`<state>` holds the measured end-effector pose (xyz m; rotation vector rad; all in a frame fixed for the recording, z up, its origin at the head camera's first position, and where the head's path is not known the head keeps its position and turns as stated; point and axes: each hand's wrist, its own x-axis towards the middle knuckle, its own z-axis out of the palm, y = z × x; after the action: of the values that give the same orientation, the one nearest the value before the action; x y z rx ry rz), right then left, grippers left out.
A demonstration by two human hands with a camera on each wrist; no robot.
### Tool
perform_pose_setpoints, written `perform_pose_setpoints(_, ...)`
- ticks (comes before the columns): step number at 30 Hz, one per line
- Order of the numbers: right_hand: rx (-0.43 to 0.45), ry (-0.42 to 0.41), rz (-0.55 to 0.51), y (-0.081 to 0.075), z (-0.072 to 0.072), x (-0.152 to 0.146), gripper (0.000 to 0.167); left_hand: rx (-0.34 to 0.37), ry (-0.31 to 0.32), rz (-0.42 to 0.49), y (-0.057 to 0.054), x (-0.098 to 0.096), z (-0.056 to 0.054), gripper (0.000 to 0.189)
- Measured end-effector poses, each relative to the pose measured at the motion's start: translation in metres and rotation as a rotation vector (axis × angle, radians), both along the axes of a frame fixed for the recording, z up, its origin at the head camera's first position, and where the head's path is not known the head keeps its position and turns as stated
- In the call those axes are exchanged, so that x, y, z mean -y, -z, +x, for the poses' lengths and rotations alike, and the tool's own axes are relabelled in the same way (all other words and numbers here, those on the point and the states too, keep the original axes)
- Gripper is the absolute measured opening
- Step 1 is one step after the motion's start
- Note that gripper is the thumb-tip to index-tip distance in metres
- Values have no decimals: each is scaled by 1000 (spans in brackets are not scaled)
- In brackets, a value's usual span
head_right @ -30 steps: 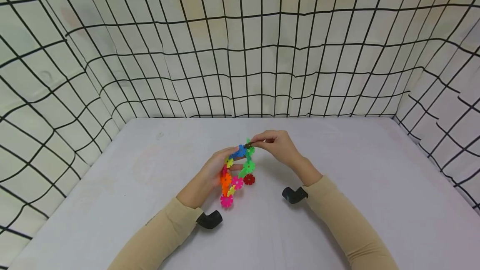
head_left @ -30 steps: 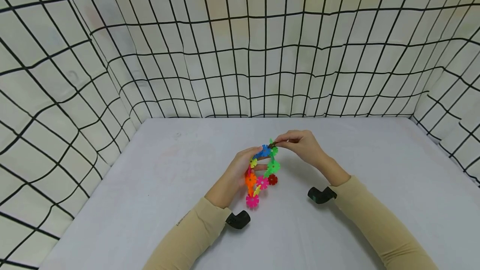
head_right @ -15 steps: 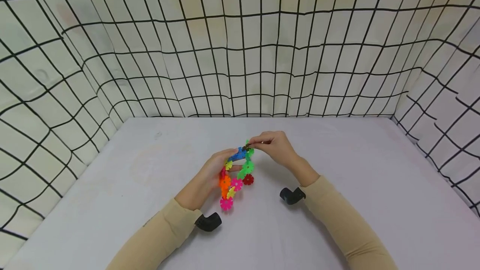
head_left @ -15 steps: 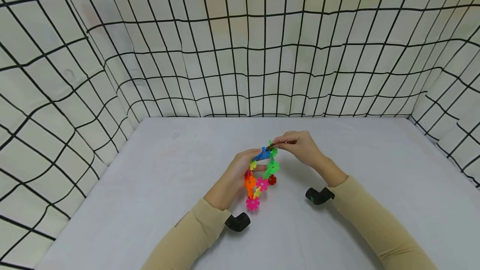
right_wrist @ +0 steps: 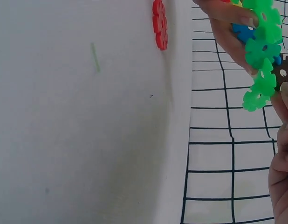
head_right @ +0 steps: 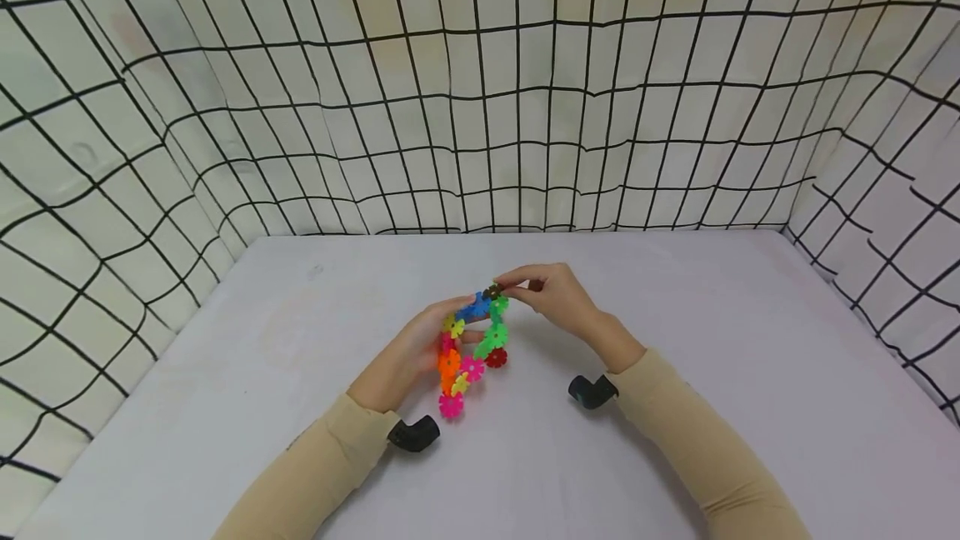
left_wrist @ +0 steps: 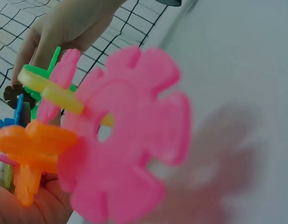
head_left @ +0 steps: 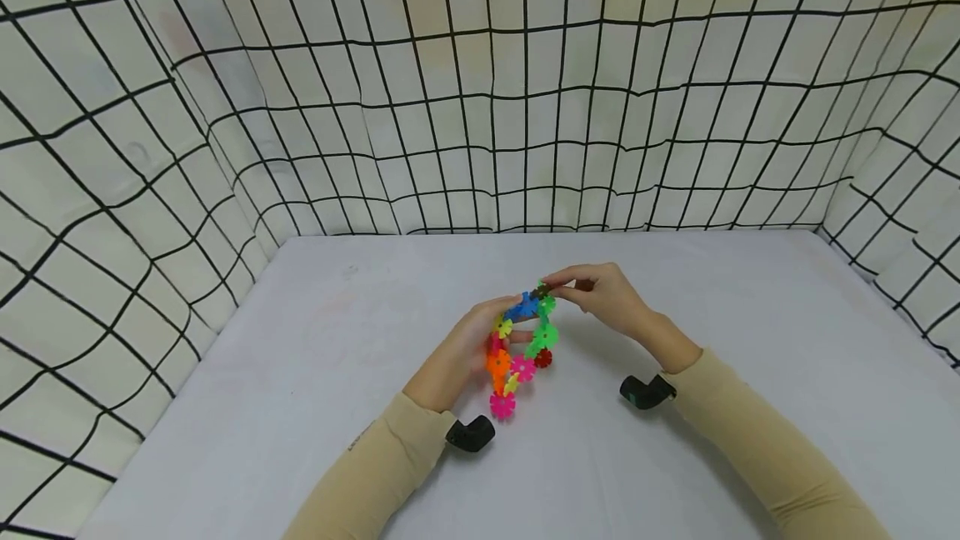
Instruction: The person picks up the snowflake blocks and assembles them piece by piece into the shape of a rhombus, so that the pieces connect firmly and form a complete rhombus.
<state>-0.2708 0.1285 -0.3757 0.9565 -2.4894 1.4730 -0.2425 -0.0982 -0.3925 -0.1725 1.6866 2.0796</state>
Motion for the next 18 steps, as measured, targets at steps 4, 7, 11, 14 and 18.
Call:
perform_pose_setpoints(4,89,21,-2,5,-1,-6,24,28,-39,41,1,14,-8,43)
perform_pose_setpoints(7,195,17,51,9,-3,-9,27,51,-97,99,2,24,-13,41)
perform_pose_setpoints(11,305,-40,183,14,-5,-9,28,71,-92,167,3,28,-16,38)
perform_pose_setpoints(14,341,-103,263,16,-5,-7,26,80,-85,200,3,26,-15,33)
perform_pose_setpoints(18,353,-163,344,15,-3,-1,25,78,-103,232,3,23,-15,31)
